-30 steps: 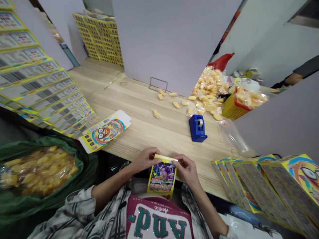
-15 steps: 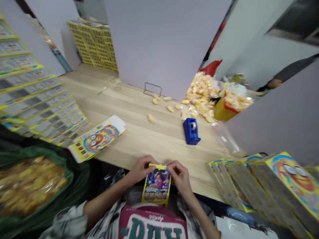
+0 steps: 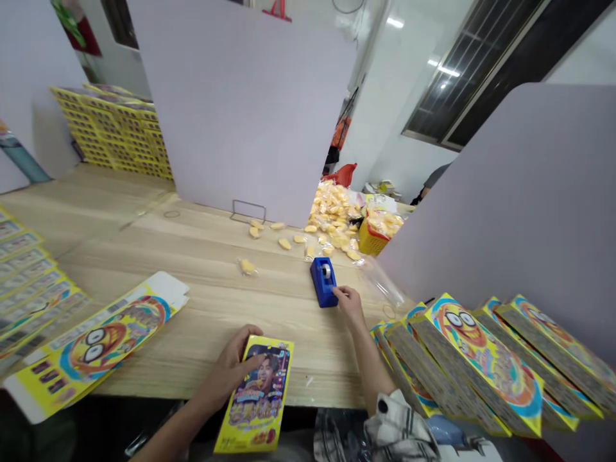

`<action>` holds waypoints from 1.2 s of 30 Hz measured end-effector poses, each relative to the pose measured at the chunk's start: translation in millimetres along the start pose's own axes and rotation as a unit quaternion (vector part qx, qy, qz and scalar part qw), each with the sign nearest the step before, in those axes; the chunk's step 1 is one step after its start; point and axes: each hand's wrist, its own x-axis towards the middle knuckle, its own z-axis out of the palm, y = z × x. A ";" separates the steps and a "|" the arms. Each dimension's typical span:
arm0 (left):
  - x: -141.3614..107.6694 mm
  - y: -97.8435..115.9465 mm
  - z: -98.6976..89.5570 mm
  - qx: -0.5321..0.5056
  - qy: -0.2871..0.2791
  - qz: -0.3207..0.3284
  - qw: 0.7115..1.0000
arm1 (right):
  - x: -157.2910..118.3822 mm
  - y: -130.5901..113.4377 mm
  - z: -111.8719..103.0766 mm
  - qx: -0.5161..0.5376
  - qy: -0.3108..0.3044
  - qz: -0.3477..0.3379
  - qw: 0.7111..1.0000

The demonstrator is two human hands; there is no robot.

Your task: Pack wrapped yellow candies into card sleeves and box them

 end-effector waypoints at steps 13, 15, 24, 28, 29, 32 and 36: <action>12.9 8.5 -29.7 -0.009 -0.030 -0.003 0.999 | -19.3 15.1 15.6 0.058 0.118 -0.040 0.990; 17.1 12.0 -33.3 -0.006 -0.043 -0.002 0.999 | -30.9 20.9 15.4 0.073 0.121 -0.033 0.989; 32.9 30.8 -40.2 0.020 -0.114 -0.040 0.992 | -59.2 12.3 5.0 0.142 -0.006 0.060 0.988; 35.8 32.7 -36.5 0.030 -0.187 -0.053 0.981 | -81.0 -38.7 10.4 0.118 -0.363 0.036 0.924; 36.5 33.1 -34.1 0.033 -0.201 -0.052 0.978 | -85.6 -50.8 15.0 0.095 -0.440 0.012 0.893; 38.0 34.0 -26.2 0.038 -0.223 -0.043 0.973 | -94.8 -70.6 33.1 0.025 -0.536 -0.065 0.841; 33.6 33.9 -20.1 0.015 -0.208 -0.047 0.977 | -104.5 -61.5 50.1 -0.080 -0.430 -0.101 0.894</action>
